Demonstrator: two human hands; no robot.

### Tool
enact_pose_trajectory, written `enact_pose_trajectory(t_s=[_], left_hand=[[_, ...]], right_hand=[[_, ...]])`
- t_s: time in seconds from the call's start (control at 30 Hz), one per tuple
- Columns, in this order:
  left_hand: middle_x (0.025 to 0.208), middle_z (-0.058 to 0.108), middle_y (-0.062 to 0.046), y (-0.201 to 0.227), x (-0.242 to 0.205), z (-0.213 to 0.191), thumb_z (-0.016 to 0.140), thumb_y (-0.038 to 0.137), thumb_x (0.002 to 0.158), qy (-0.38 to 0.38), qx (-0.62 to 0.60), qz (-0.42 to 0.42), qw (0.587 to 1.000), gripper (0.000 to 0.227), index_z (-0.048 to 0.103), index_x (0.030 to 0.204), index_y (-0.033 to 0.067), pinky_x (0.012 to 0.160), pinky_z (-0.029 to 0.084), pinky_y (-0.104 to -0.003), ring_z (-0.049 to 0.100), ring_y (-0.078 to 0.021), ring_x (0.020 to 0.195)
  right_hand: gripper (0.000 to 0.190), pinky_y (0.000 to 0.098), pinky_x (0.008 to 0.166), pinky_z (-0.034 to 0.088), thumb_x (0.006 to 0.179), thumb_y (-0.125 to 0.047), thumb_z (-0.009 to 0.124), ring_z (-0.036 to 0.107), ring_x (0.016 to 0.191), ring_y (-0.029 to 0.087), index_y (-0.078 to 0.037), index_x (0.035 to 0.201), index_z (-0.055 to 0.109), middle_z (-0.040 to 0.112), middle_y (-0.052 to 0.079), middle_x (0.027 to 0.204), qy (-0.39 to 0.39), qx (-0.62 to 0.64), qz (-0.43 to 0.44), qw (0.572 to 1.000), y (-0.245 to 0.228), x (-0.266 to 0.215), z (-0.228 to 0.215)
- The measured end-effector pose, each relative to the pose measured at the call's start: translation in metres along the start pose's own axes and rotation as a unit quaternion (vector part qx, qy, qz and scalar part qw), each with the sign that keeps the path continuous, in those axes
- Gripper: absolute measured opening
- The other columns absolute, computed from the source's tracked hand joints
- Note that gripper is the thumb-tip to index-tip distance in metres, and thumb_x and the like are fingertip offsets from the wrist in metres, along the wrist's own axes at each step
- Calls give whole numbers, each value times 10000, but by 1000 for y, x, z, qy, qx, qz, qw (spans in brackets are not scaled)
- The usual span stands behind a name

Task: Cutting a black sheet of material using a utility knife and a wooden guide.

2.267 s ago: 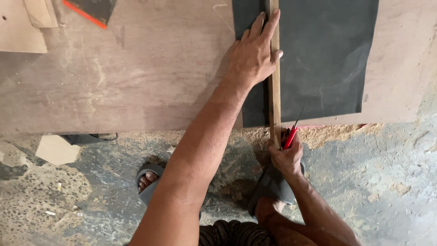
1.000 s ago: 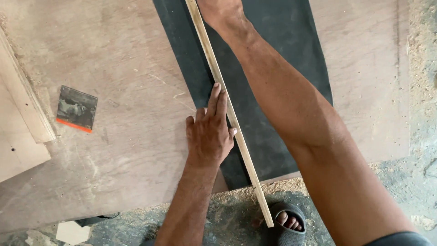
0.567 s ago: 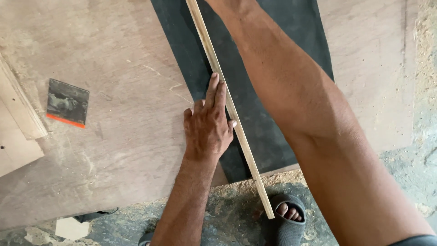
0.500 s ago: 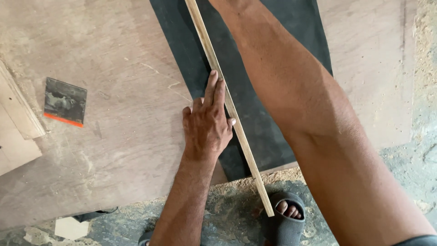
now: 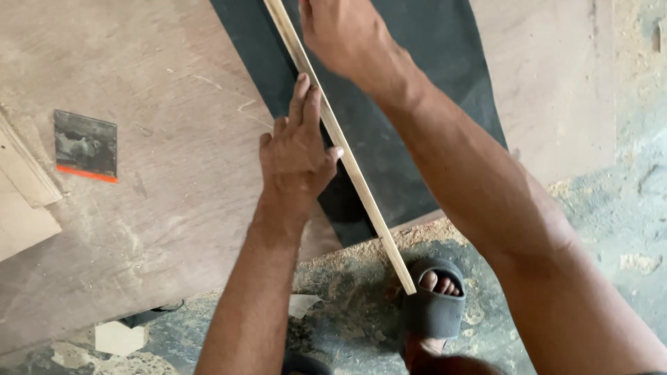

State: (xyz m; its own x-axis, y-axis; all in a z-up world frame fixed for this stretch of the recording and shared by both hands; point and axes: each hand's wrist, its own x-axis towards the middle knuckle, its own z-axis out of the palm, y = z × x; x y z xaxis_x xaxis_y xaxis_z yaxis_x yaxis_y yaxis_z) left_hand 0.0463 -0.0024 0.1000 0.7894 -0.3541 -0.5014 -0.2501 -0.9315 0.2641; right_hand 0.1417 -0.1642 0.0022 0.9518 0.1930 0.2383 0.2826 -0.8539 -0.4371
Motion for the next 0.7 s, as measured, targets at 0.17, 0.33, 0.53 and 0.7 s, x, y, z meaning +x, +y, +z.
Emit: enact_pose_trajectory(t_s=[0.17,0.33,0.53,0.7], left_hand=[[1699,189,-23,-3,-3,0,919,356,752,0,-1,4,1000,1080,260,1580,138,927,511,-607,540,-384,1332],[1693,203,-73,-7,-3,5,931,360,747,31,-4,36,999,1099,258,1574,91,905,527,-602,554,-390,1300],[1703,185,-69,-16,0,15,929,383,785,50,6,62,997,1077,274,1587,92,927,528,-621,549,-375,1339],[1698,181,-75,-20,2,18,922,439,808,51,31,72,996,1080,266,1593,92,908,516,-642,536,-399,1327]], right_hand=[[264,447,680,567,997,15,585,710,810,372,12,1261,595,702,225,981,85,154,8,984,-47,-74,-61],[188,411,587,542,1060,6,560,697,706,313,40,1243,591,695,218,936,2,215,80,973,-79,-141,-101],[287,372,491,537,1036,16,533,664,597,242,58,1320,557,689,211,918,-80,231,142,959,-109,-214,-137],[333,375,427,519,1025,-12,539,650,565,246,57,1350,550,683,206,881,-134,237,194,942,-130,-263,-165]])
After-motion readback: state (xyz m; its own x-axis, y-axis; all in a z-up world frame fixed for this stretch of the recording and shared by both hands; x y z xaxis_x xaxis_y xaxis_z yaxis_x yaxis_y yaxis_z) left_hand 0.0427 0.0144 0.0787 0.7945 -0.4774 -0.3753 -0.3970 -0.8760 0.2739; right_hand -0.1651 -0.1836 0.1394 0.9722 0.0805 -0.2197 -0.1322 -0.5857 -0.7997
